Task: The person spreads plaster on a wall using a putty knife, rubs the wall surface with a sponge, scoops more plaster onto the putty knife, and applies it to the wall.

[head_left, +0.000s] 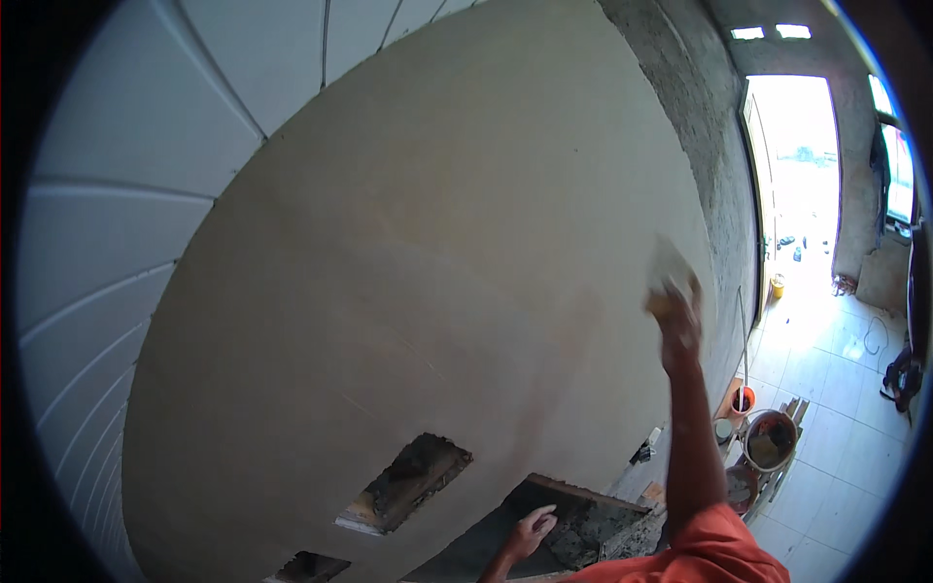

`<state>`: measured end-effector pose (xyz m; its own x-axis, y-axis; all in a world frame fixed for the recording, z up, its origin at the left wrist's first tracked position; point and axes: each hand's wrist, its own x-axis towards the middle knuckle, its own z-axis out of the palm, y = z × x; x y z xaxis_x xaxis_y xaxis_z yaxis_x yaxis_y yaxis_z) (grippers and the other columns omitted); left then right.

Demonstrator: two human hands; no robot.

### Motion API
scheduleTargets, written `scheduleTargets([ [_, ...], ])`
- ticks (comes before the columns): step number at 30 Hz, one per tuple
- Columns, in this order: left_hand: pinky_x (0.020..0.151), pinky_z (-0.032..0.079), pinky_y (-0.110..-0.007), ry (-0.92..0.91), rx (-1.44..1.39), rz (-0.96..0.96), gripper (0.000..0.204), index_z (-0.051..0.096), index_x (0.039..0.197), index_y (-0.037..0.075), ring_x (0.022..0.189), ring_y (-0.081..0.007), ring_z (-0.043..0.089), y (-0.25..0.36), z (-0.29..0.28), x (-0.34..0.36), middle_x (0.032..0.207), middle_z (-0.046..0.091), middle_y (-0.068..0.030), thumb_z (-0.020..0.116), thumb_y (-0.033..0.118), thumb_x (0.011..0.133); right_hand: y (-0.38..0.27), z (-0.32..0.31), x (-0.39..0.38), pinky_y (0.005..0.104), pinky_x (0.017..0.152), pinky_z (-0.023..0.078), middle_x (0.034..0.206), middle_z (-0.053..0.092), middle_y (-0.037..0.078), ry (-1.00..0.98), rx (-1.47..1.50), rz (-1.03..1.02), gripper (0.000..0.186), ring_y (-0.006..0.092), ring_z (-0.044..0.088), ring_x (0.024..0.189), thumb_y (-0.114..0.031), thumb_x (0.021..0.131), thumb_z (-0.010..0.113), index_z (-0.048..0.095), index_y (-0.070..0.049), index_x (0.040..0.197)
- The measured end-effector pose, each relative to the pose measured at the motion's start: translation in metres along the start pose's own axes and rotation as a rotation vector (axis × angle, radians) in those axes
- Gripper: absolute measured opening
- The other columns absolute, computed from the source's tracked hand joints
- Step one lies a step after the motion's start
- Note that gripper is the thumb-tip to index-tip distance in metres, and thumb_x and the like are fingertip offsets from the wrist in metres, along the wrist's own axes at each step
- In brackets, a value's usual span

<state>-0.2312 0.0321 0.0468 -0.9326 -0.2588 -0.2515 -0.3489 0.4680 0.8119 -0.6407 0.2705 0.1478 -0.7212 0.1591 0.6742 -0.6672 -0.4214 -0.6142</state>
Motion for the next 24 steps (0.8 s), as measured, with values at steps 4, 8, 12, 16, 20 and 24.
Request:
scheduleTargets([
  [4, 0.086, 0.052, -0.029, 0.127, 0.016, -0.250, 0.038, 0.055, 0.129, 0.004, 0.095, -0.0155, 0.065, -0.048, -0.010, -0.052, 0.106, 0.068, -0.0086, 0.059, 0.025, 0.097, -0.084, 0.128, 0.190, 0.0454, 0.097, 0.049, 0.142, 0.041, 0.023, 0.123, 0.266, -0.220, 0.040, 0.0375, 0.046, 0.128, -0.029, 0.097, 0.052, 0.060, -0.004, 0.128],
  [8, 0.085, 0.052, -0.029, 0.266, -0.100, -0.459, 0.037, 0.056, 0.128, 0.004, 0.094, -0.0157, 0.065, -0.059, 0.002, -0.090, 0.105, 0.068, -0.0085, 0.059, 0.025, 0.097, -0.119, 0.196, 0.353, 0.0365, 0.084, 0.051, 0.100, 0.064, 0.012, 0.248, 0.453, -0.326, 0.037, 0.0253, 0.062, 0.097, -0.015, 0.087, 0.068, 0.060, -0.005, 0.122],
  [12, 0.083, 0.052, -0.029, 0.402, -0.169, -0.555, 0.036, 0.056, 0.127, 0.004, 0.093, -0.0158, 0.065, -0.060, 0.003, -0.116, 0.105, 0.068, -0.0085, 0.059, 0.024, 0.097, -0.167, 0.253, 0.417, 0.0334, 0.079, 0.050, 0.096, 0.065, 0.011, 0.286, 0.657, 0.194, 0.027, 0.0220, 0.063, 0.085, -0.017, 0.083, 0.071, 0.064, -0.005, 0.106],
  [16, 0.082, 0.052, -0.029, 0.464, -0.211, -0.600, 0.035, 0.057, 0.126, 0.004, 0.092, -0.0159, 0.065, -0.057, 0.009, -0.118, 0.104, 0.068, -0.0084, 0.059, 0.024, 0.097, -0.142, 0.348, 0.385, 0.0504, 0.078, 0.043, 0.092, 0.059, 0.019, 0.218, 0.195, -0.172, 0.034, 0.0369, 0.054, 0.089, -0.027, 0.087, 0.052, 0.057, 0.003, 0.102],
  [20, 0.081, 0.052, -0.029, 0.562, -0.255, -0.628, 0.035, 0.057, 0.124, 0.004, 0.091, -0.0160, 0.066, -0.054, 0.015, -0.141, 0.103, 0.068, -0.0084, 0.059, 0.024, 0.097, -0.244, 0.367, 0.204, 0.0483, 0.097, 0.042, 0.113, 0.054, 0.027, -0.481, 0.460, -0.114, 0.050, 0.0439, 0.053, 0.110, -0.013, 0.080, 0.067, 0.051, 0.004, 0.125],
  [24, 0.079, 0.053, -0.030, 0.578, -0.273, -0.655, 0.034, 0.058, 0.123, 0.004, 0.090, -0.0162, 0.066, -0.053, 0.022, -0.140, 0.102, 0.068, -0.0084, 0.058, 0.024, 0.097, -0.179, 0.323, 0.235, 0.0368, 0.080, 0.050, 0.107, 0.061, 0.010, 0.003, 0.618, -0.059, 0.026, 0.0193, 0.060, 0.094, -0.004, 0.089, 0.061, 0.055, 0.000, 0.114],
])
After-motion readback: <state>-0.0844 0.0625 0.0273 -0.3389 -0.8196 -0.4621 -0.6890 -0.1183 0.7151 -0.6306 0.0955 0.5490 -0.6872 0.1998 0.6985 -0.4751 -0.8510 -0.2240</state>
